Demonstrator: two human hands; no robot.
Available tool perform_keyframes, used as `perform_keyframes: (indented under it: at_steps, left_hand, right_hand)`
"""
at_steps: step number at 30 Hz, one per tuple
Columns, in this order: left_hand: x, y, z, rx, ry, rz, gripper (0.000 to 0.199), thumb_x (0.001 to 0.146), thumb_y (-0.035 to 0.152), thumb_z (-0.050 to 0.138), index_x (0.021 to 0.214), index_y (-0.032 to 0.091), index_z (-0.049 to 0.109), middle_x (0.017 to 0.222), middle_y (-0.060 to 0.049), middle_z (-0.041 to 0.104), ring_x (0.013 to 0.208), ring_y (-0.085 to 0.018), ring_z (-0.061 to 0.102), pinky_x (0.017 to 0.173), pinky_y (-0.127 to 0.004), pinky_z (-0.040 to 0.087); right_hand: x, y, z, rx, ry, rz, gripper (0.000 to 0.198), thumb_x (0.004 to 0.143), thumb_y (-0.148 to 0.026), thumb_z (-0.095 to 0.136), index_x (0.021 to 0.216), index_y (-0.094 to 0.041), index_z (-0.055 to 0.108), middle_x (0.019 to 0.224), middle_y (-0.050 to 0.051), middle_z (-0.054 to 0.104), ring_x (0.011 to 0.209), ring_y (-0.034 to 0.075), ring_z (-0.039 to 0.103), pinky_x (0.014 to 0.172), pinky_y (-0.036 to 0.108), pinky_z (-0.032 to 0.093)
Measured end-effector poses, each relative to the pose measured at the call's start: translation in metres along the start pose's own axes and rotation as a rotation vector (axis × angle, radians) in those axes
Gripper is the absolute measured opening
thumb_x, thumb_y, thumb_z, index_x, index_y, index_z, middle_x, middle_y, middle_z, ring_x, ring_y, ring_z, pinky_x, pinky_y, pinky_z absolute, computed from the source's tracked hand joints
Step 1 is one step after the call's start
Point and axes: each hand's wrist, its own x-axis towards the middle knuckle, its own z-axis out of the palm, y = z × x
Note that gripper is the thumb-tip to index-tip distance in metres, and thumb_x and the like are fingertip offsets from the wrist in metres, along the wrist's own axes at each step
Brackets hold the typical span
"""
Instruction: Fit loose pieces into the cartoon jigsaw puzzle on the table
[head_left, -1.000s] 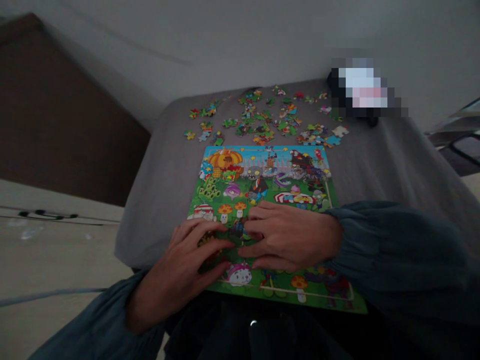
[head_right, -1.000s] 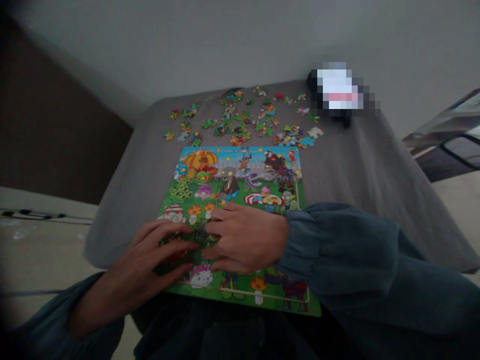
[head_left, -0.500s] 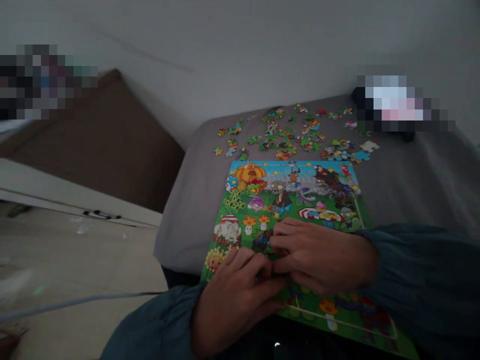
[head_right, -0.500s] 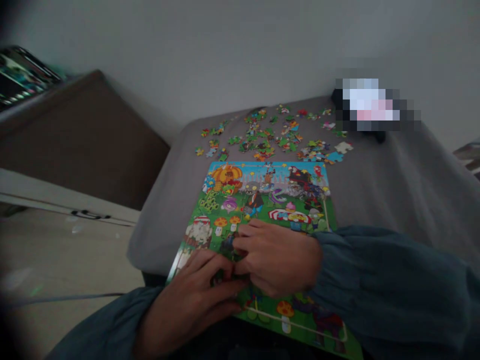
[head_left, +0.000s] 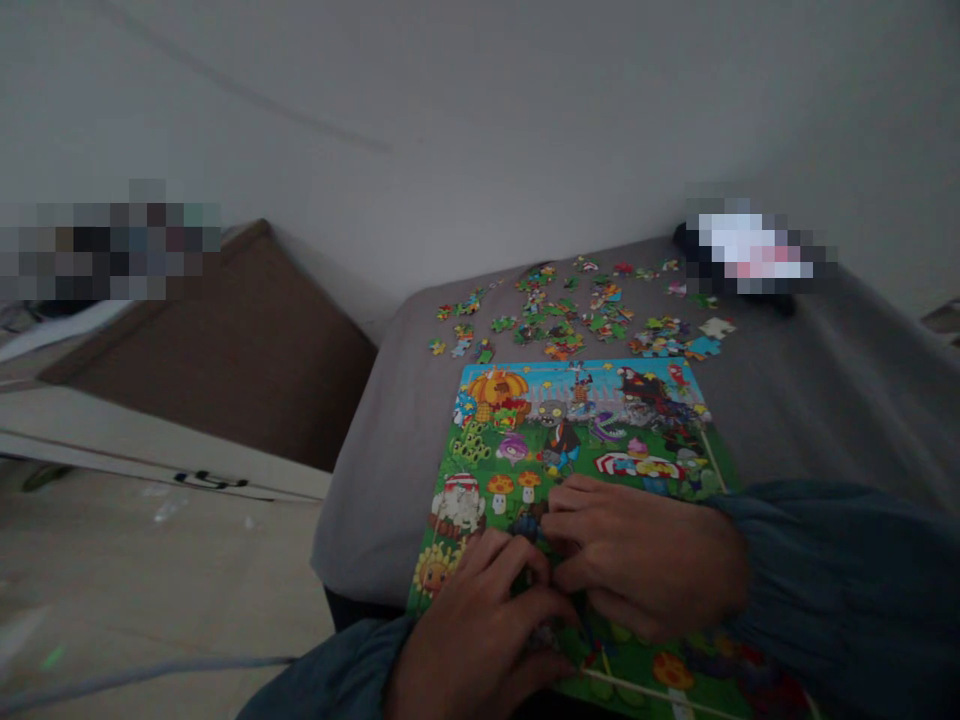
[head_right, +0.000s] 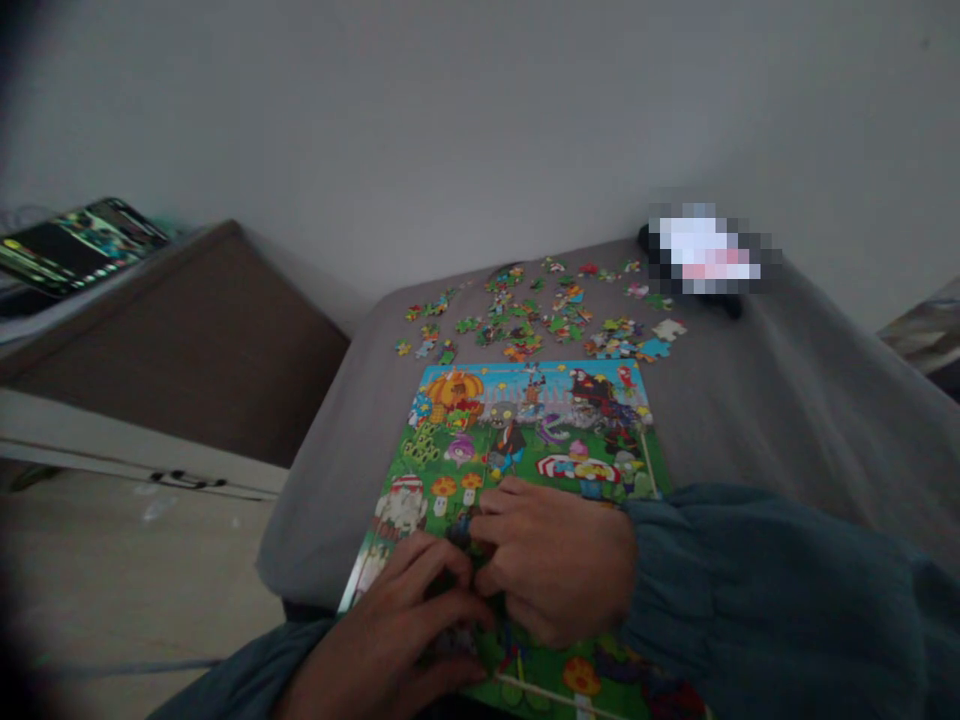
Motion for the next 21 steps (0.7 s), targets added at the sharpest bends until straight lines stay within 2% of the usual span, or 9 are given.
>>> perform_keyframes:
  at_steps: [8,12,14,16,21]
  left_hand:
    - [-0.011,-0.002,0.004,0.037,0.161,0.120,0.029,0.078,0.029,0.079,0.103,0.027,0.064,0.108,0.003,0.065,0.103,-0.018,0.054,0.088,-0.029,0.047]
    - [-0.010,-0.003,0.006,0.012,0.202,0.168,0.013,0.089,0.031,0.068,0.099,0.025,0.064,0.100,0.005,0.068,0.096,-0.016,0.056,0.084,-0.026,0.046]
    - [-0.009,-0.003,0.006,-0.001,0.213,0.178,0.008,0.094,0.031,0.060,0.097,0.025,0.064,0.093,0.006,0.069,0.091,-0.015,0.056,0.080,-0.025,0.045]
    - [-0.009,-0.004,0.005,-0.004,0.212,0.191,0.012,0.098,0.031,0.054,0.097,0.026,0.065,0.090,0.006,0.069,0.088,-0.014,0.056,0.077,-0.024,0.045]
    - [-0.013,-0.013,0.000,0.000,0.201,0.197,0.013,0.098,0.030,0.054,0.098,0.027,0.067,0.094,0.005,0.070,0.089,-0.014,0.057,0.076,-0.024,0.047]
  right_hand:
    - [0.000,0.000,-0.002,-0.037,-0.005,-0.008,0.007,0.080,-0.022,0.061,0.083,-0.022,0.067,0.089,0.003,0.059,0.088,0.021,0.046,0.076,0.037,0.030]
    - [0.000,-0.001,-0.004,-0.065,-0.016,-0.013,0.015,0.080,-0.022,0.061,0.092,-0.023,0.068,0.089,0.004,0.059,0.086,0.021,0.046,0.075,0.037,0.030]
    - [0.000,-0.001,-0.004,-0.074,-0.019,-0.018,0.021,0.080,-0.023,0.061,0.099,-0.024,0.068,0.089,0.004,0.059,0.085,0.021,0.046,0.074,0.036,0.031]
    - [0.000,-0.001,-0.004,-0.082,-0.020,-0.018,0.025,0.080,-0.023,0.060,0.103,-0.025,0.068,0.090,0.004,0.059,0.086,0.021,0.047,0.073,0.036,0.031]
    - [0.000,-0.001,-0.004,-0.097,-0.007,-0.020,0.023,0.081,-0.023,0.058,0.102,-0.024,0.069,0.091,0.005,0.060,0.087,0.021,0.048,0.073,0.036,0.031]
